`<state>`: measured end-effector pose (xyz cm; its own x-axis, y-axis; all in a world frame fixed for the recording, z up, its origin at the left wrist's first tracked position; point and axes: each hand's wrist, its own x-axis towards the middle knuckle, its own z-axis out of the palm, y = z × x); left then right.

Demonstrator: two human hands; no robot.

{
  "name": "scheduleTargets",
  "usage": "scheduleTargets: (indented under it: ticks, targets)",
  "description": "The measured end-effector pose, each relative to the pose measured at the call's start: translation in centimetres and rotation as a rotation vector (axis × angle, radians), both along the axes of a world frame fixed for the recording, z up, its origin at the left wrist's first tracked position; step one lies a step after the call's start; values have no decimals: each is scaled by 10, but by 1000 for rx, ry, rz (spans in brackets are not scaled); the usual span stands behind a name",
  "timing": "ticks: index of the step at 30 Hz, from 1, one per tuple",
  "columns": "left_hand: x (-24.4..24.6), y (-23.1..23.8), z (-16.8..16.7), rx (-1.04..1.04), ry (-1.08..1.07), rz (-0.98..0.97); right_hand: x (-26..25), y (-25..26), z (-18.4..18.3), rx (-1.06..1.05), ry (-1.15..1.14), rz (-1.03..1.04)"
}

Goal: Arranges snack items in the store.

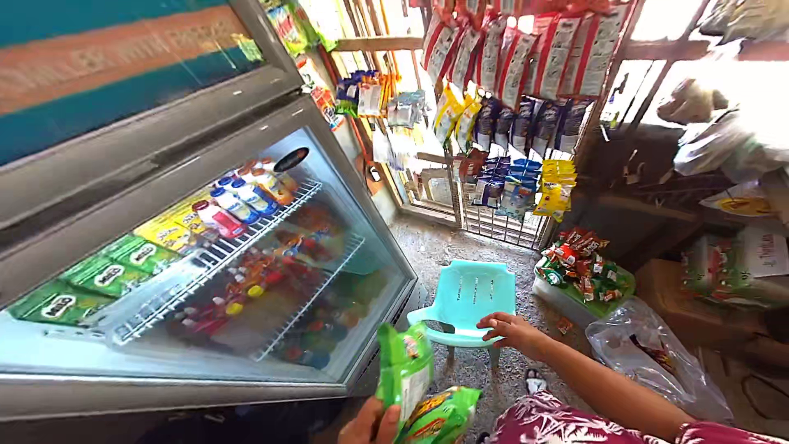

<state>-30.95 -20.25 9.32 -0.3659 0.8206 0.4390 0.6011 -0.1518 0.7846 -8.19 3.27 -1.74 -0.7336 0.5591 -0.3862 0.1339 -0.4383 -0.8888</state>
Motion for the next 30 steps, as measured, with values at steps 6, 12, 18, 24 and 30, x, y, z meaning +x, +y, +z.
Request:
scheduleTargets:
  ticks: [6, 12, 18, 24, 30]
  targets:
    - [76, 131, -9, 97, -279, -378, 50, 27, 9, -134, 378, 41]
    - [141, 249, -31, -60, -222, -406, 147, 96, 11, -191, 300, -409]
    - [154, 314, -50, -136, -188, -324, 224, 198, 7, -71, 75, -781]
    - [144, 377, -61, -139, -319, -280, 229, 331, 17, 0, -131, -787]
    - [129, 467, -71, -143, -388, -306, 181, 470, 9, 30, -250, -869]
